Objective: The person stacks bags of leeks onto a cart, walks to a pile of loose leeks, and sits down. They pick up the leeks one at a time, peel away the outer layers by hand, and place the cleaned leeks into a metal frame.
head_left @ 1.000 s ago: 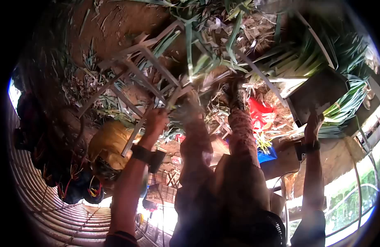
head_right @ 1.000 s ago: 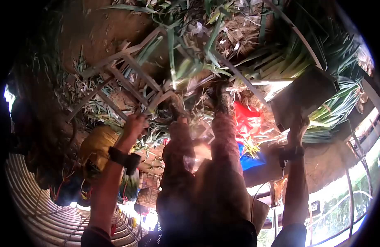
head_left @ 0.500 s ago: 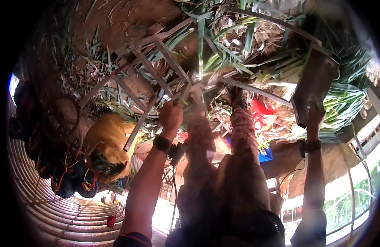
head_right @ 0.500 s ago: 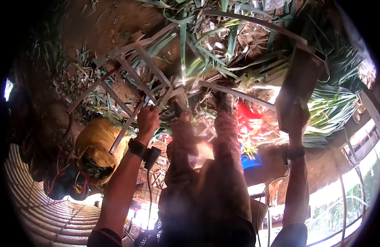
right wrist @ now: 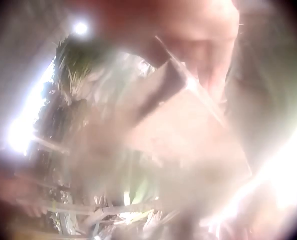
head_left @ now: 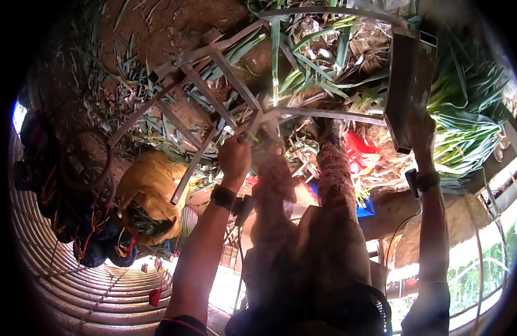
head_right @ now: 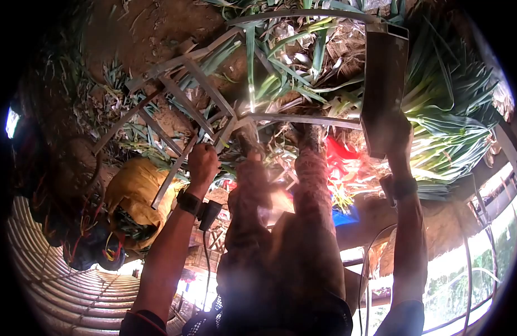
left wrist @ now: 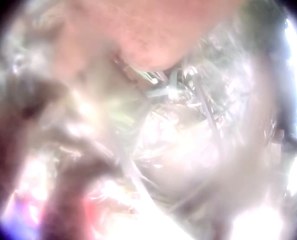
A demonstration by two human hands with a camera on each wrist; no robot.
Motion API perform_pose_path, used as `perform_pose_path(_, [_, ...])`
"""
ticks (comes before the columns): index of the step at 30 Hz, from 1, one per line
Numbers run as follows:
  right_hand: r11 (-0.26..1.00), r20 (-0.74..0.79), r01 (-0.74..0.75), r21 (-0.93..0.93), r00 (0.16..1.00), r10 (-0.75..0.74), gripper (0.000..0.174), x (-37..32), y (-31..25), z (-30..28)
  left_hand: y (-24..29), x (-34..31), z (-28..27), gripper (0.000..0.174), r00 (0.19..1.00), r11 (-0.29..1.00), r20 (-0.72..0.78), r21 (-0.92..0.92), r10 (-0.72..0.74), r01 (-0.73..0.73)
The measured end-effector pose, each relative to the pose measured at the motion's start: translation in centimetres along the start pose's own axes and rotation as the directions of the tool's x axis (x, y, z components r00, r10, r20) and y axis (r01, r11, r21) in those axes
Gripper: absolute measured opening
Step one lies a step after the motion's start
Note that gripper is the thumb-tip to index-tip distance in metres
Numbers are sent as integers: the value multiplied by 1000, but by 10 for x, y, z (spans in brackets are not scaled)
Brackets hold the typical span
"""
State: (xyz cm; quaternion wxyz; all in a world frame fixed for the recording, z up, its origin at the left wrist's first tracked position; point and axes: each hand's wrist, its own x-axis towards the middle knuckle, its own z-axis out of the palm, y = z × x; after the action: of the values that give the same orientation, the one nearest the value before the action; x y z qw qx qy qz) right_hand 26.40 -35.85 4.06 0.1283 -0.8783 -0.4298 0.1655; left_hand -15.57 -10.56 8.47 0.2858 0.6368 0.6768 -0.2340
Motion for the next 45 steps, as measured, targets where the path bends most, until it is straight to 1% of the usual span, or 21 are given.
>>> perform_pose_path(1, [1000, 0, -3, 2, 1000, 3, 26, 5, 2, 2, 1, -1, -1, 34, 1000, 1000, 1, 21, 11, -11])
perform_pose_path(3, [842, 156, -432, 324, 902, 403, 27, 32, -21, -6, 2, -1, -3, 33, 1000, 996, 1, 94, 6, -7])
perform_pose_path(5, [867, 167, -413, 280, 910, 379, 24, 59, -19, 7, -2, 1, 2, 32, 1000, 992, -5, 129, 5, -4])
perform_pose_path(7, [871, 235, -361, 333, 927, 294, 33, 86, -26, 6, 0, -2, -2, 30, 998, 993, -5, 100, 68, -67])
perform_pose_path(9, [868, 279, -380, 320, 913, 296, 32, 107, -39, 16, 21, -11, -16, 30, 987, 955, -39, 262, 155, -139])
perform_pose_path(11, [867, 322, -395, 305, 899, 296, 32, 121, -53, 27, 23, -10, -18, 30, 986, 946, -30, 287, 164, -149])
perform_pose_path(13, [908, 277, -216, 359, 954, 117, 33, 127, -64, 41, 21, -11, -17, 30, 979, 944, -48, 281, 196, -175])
perform_pose_path(14, [872, 299, -225, 435, 949, 96, 34, 131, -60, 61, 22, -12, -17, 30, 980, 944, -48, 279, 194, -174])
perform_pose_path(15, [386, 497, -462, 798, 868, 10, 38, 127, -55, 82, 27, -14, -20, 28, 983, 954, -41, 255, 177, -161])
perform_pose_path(17, [638, 415, -351, 685, 908, 55, 39, 116, -92, 91, 38, -18, -28, 25, 988, 962, -34, 233, 152, -140])
perform_pose_path(19, [924, 424, -313, 222, 884, 198, 41, 122, -166, 52, 47, -22, -37, 31, 990, 969, 29, 202, 140, -143])
perform_pose_path(21, [914, 370, -296, 278, 911, 183, 42, 115, -182, 63, 43, -21, -36, 30, 982, 960, -14, 210, 189, -182])
perform_pose_path(24, [890, 449, -380, 253, 861, 240, 47, 111, -182, 70, 41, -23, -30, 30, 986, 975, -50, 164, 159, -149])
perform_pose_path(27, [904, 379, -321, 284, 903, 202, 48, 110, -179, 74, 42, -22, -28, 31, 991, 972, -41, 204, 127, -116])
perform_pose_path(34, [907, 393, -321, 274, 898, 199, 49, 111, -181, 68, 39, -19, -24, 32, 990, 966, -51, 228, 132, -117])
perform_pose_path(37, [927, 362, -251, 278, 922, 142, 40, 113, -178, 68, 44, -21, -27, 32, 989, 971, -69, 211, 134, -117])
perform_pose_path(39, [853, 423, -245, 460, 906, 32, 43, 105, -172, 63, 43, -22, -26, 32, 983, 983, -114, 130, 142, -126])
perform_pose_path(41, [820, 451, -329, 468, 887, 98, 48, 79, -158, 54, 40, -19, -26, 31, 984, 974, -81, 179, 158, -142])
perform_pose_path(43, [663, 474, -342, 666, 880, -22, 48, 45, -131, 51, 41, -18, -29, 32, 990, 973, -31, 194, 134, -126])
perform_pose_path(44, [668, 606, -506, 545, 789, 103, 46, 26, -129, 36, 35, -15, -23, 34, 976, 958, -91, 225, 200, -176])
perform_pose_path(45, [595, 605, -577, 560, 775, 182, 44, -10, -108, 46, 41, -18, -29, 34, 981, 965, -47, 194, 186, -174])
